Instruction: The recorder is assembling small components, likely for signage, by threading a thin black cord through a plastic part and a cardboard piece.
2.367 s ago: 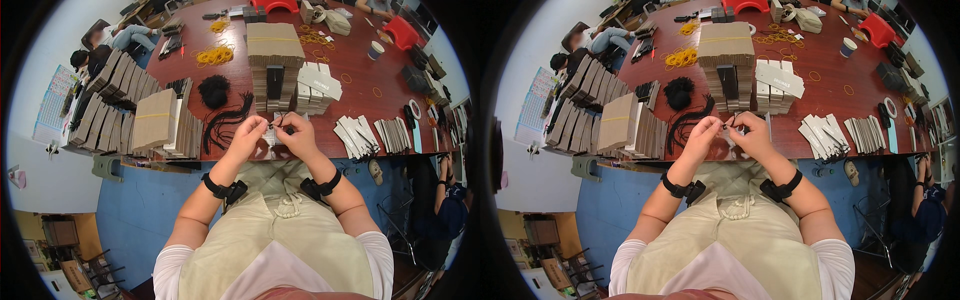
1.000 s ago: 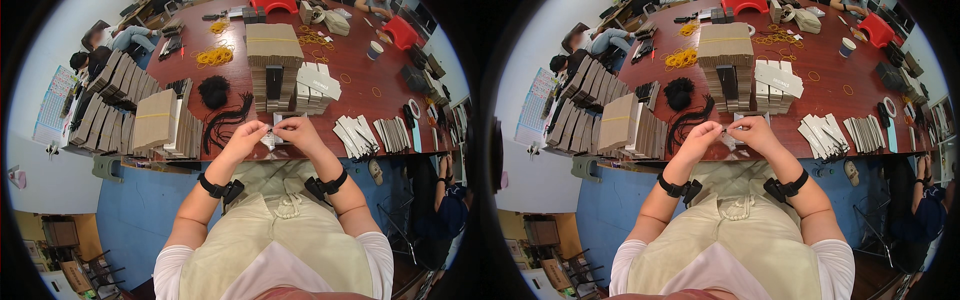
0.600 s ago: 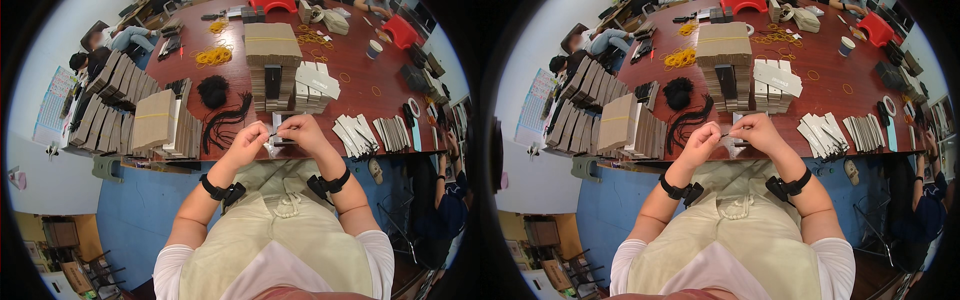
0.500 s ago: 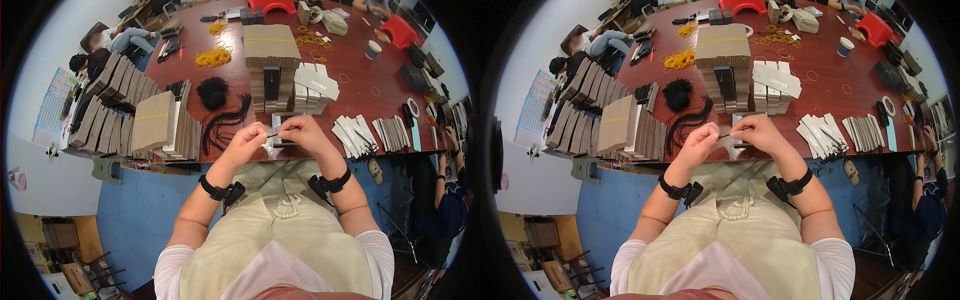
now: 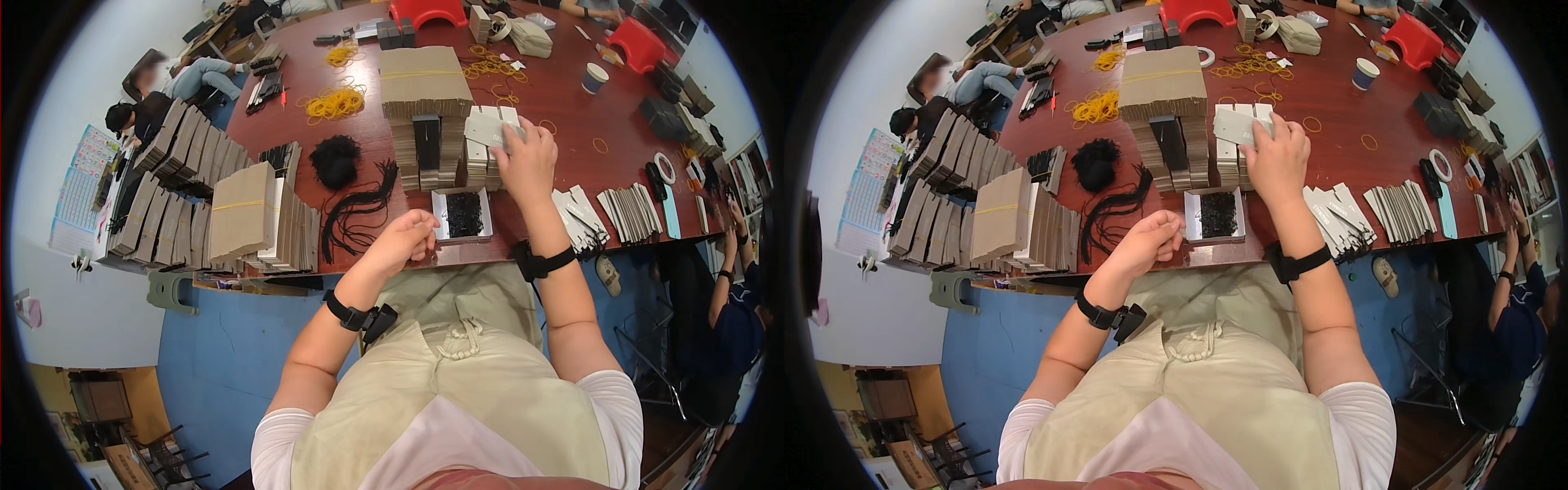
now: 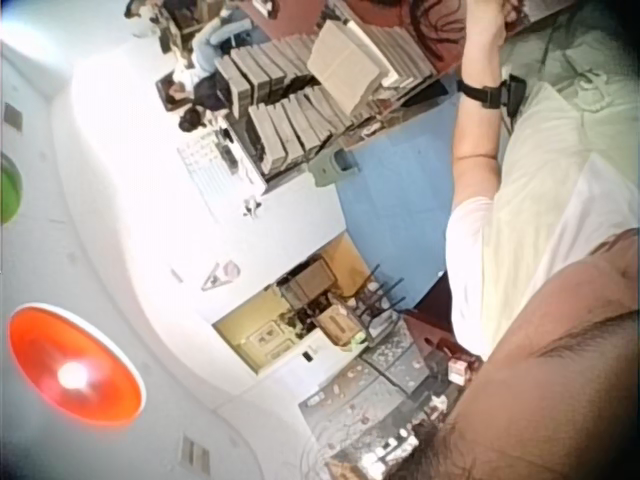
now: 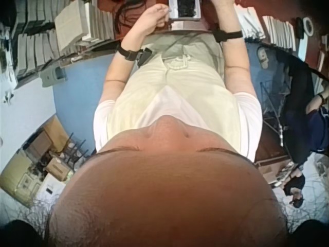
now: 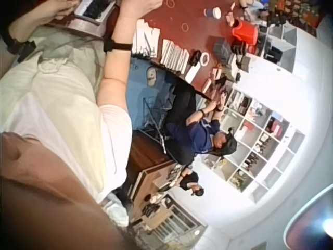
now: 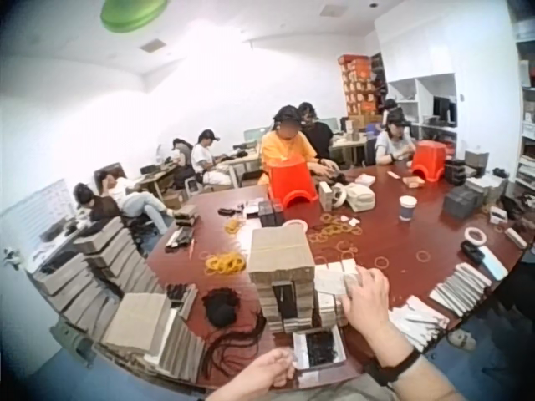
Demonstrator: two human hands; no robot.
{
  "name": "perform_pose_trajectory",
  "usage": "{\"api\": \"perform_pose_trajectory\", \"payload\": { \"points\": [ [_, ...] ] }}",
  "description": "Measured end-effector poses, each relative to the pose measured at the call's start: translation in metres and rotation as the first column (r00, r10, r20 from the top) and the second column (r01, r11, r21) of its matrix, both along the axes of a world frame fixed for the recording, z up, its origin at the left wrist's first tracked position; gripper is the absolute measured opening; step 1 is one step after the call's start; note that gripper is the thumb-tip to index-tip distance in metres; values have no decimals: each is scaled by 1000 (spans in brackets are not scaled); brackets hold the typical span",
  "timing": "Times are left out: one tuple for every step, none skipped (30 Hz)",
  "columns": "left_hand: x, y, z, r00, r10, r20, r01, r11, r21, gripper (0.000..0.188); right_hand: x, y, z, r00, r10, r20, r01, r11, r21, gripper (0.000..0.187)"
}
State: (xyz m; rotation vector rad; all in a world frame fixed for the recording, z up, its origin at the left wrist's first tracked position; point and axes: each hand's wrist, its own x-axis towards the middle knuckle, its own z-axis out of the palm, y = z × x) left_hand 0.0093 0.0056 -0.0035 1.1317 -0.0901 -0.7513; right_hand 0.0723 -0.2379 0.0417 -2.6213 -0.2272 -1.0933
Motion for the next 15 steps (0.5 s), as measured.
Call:
{"api": "perform_pose_trajectory", "payload": {
  "points": [
    [-1, 0, 1, 1000, 1, 2, -1, 1000, 1, 15, 3, -5, -3, 994, -106, 11, 106, 992, -63, 27],
    [-2, -1, 1, 998, 29, 62, -32, 998, 49, 16, 4, -9, -6, 994, -105, 13, 105, 993, -62, 27],
    [-4, -1, 1, 991, 55, 121, -66, 993, 95, 18, 6, -11, -8, 997, -69, 28, 71, 994, -82, 29],
    [-4, -1, 2, 991, 56, 122, -68, 993, 96, 18, 6, -12, -9, 999, -34, 41, 38, 994, -103, 30],
    [-4, -1, 4, 987, 81, 136, -97, 989, 116, 20, 6, -13, -10, 999, -32, 40, 36, 994, -102, 30],
    [-3, -1, 5, 983, 104, 151, -125, 983, 135, 22, 7, -12, -10, 999, -10, 51, 15, 994, -108, 29],
    [-2, 0, 4, 983, 106, 150, -126, 983, 135, 22, 7, -12, -9, 998, 12, 60, -5, 993, -114, 28],
    [-1, 2, 4, 977, 106, 186, -136, 978, 159, 21, 7, -11, -8, 998, 13, 58, -6, 993, -114, 28],
    [-1, 4, 5, 968, 107, 227, -150, 971, 185, 21, 4, -8, -4, 996, 10, 86, -3, 996, -85, 26],
    [-1, 7, 6, 967, 110, 230, -155, 971, 185, 21, 3, -6, -2, 994, 6, 112, 0, 998, -56, 23],
    [-3, 9, 9, 954, 120, 276, -186, 956, 227, 18, 3, -7, -4, 993, 10, 116, -4, 998, -55, 23],
    [-2, 10, 11, 940, 125, 317, -215, 940, 266, 17, 4, -9, -5, 996, 36, 78, -38, 999, 26, 20],
    [-2, 10, 14, 940, 126, 317, -216, 939, 266, 17, 4, -10, -6, 997, 65, 42, -69, 992, 107, 17],
    [-2, 10, 18, 923, 177, 341, -275, 925, 263, 19, 3, -9, -7, 997, 67, 43, -71, 992, 108, 17],
    [-2, 10, 20, 902, 230, 365, -335, 907, 257, 26, -3, -4, -2, 995, 68, 75, -90, 932, 352, 15]
  ]
}}
